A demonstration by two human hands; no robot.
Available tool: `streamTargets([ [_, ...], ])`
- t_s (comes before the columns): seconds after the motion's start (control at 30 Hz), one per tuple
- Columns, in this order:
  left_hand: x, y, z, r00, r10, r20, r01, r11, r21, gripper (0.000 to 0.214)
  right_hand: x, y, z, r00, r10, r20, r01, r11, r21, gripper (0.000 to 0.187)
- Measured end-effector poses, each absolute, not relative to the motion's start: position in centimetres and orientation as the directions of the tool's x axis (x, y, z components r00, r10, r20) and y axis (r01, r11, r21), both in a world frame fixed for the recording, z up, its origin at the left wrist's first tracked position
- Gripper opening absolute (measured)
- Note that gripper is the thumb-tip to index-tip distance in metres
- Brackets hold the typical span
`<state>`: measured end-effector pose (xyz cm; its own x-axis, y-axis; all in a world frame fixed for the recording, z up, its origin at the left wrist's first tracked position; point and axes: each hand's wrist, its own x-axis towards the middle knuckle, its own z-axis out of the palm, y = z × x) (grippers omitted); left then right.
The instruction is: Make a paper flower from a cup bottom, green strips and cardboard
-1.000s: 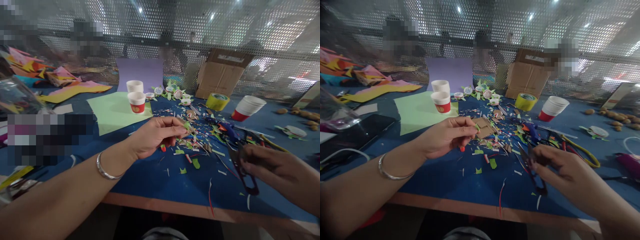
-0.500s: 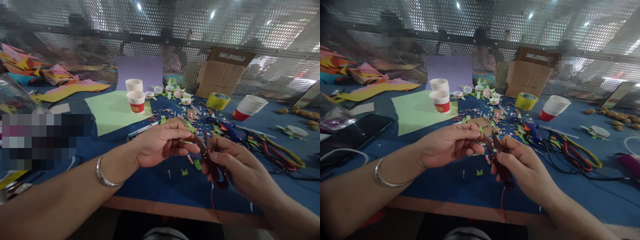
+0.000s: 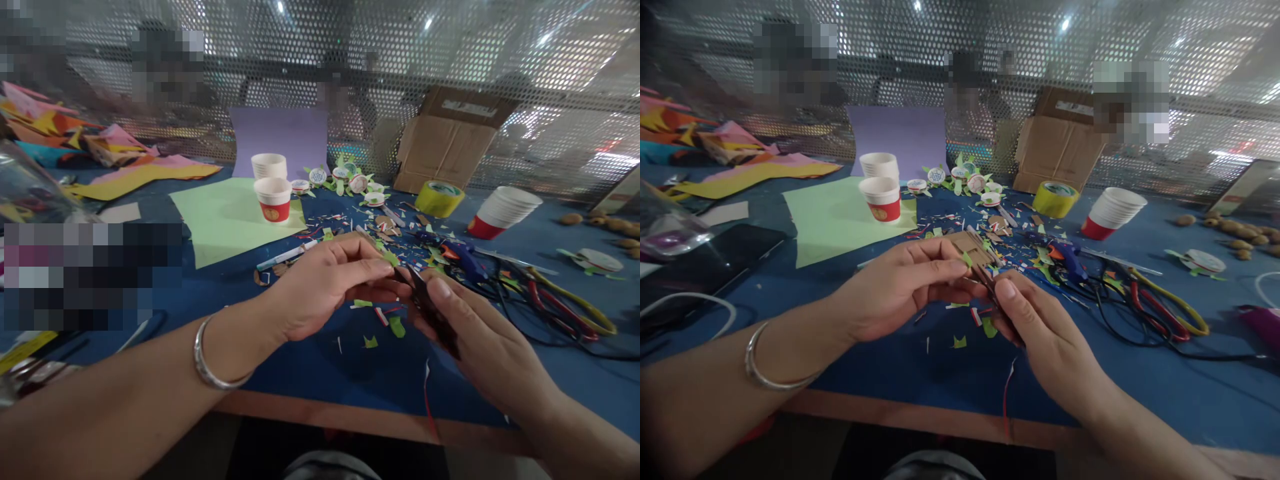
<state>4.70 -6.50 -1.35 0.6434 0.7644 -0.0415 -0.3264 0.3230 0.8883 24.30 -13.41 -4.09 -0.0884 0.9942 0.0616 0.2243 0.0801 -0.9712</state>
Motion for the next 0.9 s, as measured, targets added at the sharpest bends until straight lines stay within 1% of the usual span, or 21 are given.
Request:
streamTargets([
  [0.13,5.0,-7.2,-1.5,0.574,0.819,0.019,-0.286,0.179,0.941,0.016,24.5,-13.7,-3.6,-0.048,0.982,0.183,0.434,0.186,-0.881,0.029],
  [0.23,5.2,-7.4,-1.5,0.572,0.820,0.006,-0.215,0.143,0.966,0.016,24.5,-13.9,-3.2,-0.060,0.969,0.239,0.558,0.231,-0.797,0.028],
  [0.33,5.3,-7.5,-1.6,0.598,0.801,-0.010,-0.163,0.135,0.977,0.016,24.3,-13.9,-3.0,-0.071,0.956,0.285,0.625,0.266,-0.734,0.025],
  [0.47,5.3,-7.5,-1.8,0.624,0.782,-0.005,-0.165,0.138,0.977,0.018,24.3,-13.8,-3.0,-0.089,0.941,0.327,0.651,0.304,-0.696,0.020],
  [0.57,5.3,-7.5,-1.7,0.623,0.782,-0.008,-0.162,0.139,0.977,0.019,24.3,-13.8,-3.0,-0.098,0.941,0.323,0.650,0.307,-0.695,0.020],
  [0.73,5.4,-7.6,-1.5,0.614,0.789,-0.026,-0.181,0.173,0.968,0.024,23.9,-14.1,-2.9,-0.059,0.953,0.296,0.651,0.261,-0.712,0.023],
  [0.9,5.4,-7.6,-1.5,0.613,0.789,-0.050,-0.202,0.217,0.955,0.020,23.7,-14.3,-2.7,-0.036,0.957,0.288,0.654,0.240,-0.718,0.024],
])
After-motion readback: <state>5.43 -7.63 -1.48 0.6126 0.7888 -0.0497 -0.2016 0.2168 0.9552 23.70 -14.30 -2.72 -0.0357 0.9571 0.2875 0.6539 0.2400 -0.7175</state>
